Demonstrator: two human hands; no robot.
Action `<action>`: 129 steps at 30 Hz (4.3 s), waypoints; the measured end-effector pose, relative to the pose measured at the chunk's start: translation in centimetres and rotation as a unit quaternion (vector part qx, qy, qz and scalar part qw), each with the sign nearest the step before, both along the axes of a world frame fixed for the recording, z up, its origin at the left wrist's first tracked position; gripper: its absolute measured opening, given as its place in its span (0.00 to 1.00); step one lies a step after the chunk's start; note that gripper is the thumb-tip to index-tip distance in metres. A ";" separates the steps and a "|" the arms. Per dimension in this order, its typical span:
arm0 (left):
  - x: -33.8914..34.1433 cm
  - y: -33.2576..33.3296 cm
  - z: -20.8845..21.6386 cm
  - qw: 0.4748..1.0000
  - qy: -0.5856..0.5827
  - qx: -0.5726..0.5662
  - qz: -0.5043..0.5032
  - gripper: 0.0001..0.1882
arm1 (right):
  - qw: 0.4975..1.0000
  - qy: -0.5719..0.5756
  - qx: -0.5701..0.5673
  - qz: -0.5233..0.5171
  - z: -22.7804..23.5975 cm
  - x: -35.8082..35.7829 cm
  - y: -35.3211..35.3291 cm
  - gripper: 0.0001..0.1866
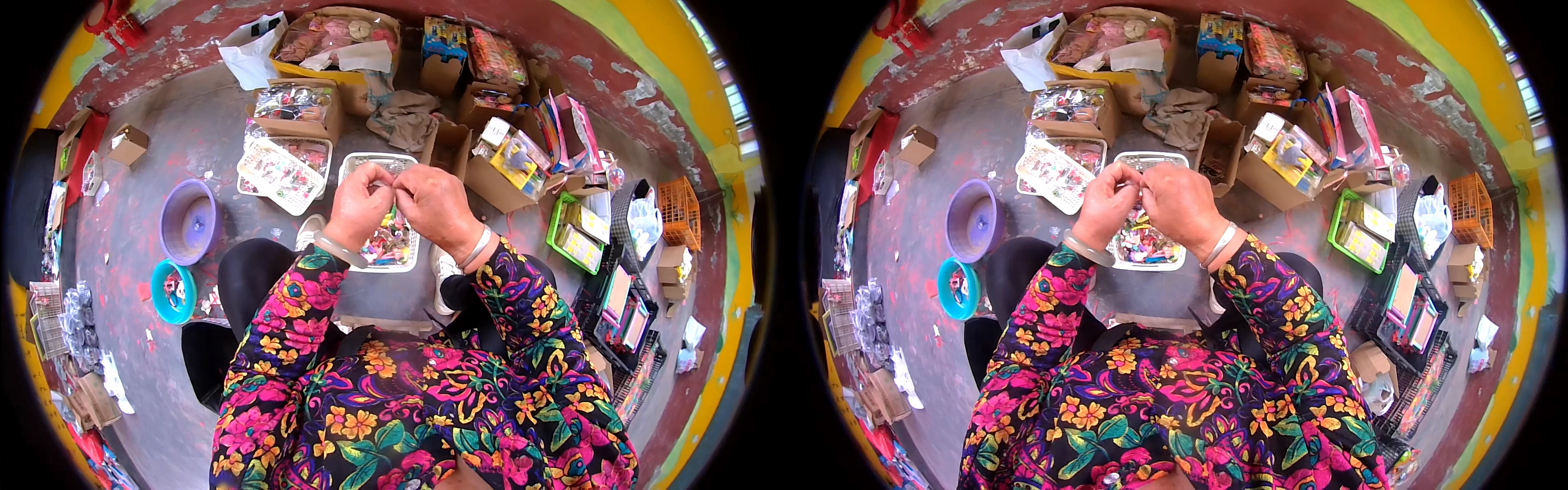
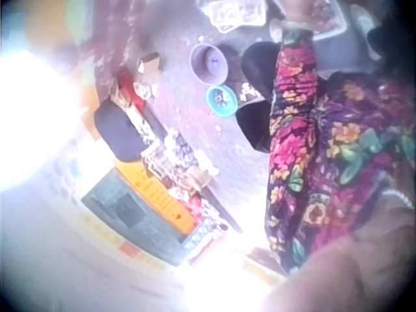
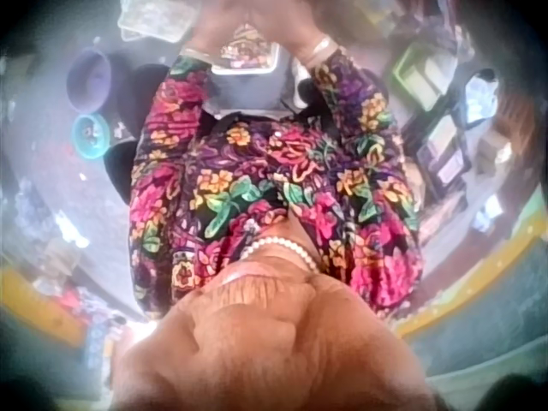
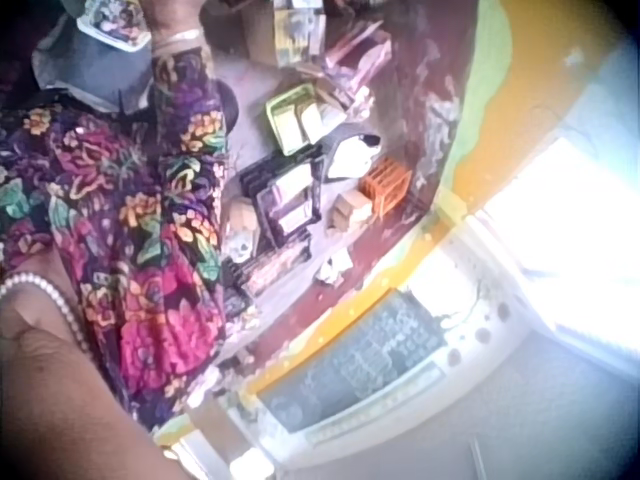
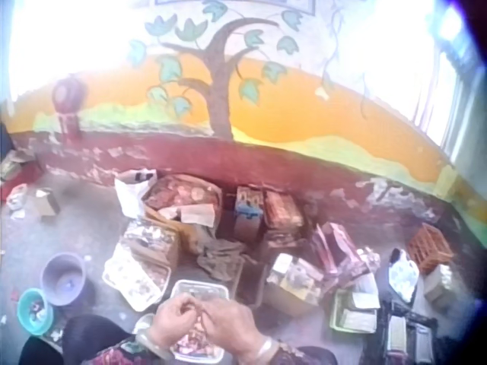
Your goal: The person sits on the floor and repeatedly picks small colorful candies from a white basket. They place each candy into a small clear plastic bag, seal the bag, and set it aside. The process is repeated continuously throughout the clip.
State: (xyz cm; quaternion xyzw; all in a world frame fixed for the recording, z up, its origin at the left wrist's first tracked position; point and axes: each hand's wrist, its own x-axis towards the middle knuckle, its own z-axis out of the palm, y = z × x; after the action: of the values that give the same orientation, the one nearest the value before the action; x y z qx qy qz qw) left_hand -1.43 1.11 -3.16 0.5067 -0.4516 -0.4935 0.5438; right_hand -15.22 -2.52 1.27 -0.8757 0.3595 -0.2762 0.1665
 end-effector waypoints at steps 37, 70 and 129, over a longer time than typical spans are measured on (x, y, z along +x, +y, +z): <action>0.9 0.3 2.9 0.926 0.375 0.039 0.012 0.05 | 0.670 -0.474 0.572 -0.009 -1.1 -0.3 -2.0 0.09; 1.8 0.3 2.6 0.955 0.273 0.116 -0.022 0.06 | 0.988 -0.119 -0.001 -0.101 1.3 -0.4 -1.9 0.16; 3.8 -2.1 5.7 0.906 -0.370 -0.139 0.155 0.10 | 0.969 -0.230 0.078 -0.043 0.3 3.6 -1.6 0.04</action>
State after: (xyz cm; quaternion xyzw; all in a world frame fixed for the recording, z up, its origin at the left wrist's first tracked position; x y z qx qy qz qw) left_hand 2.36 -0.98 2.55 0.6359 -0.5999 -0.1127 0.4722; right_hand -11.66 -4.16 1.61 -0.7566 0.3694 -0.4480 0.3007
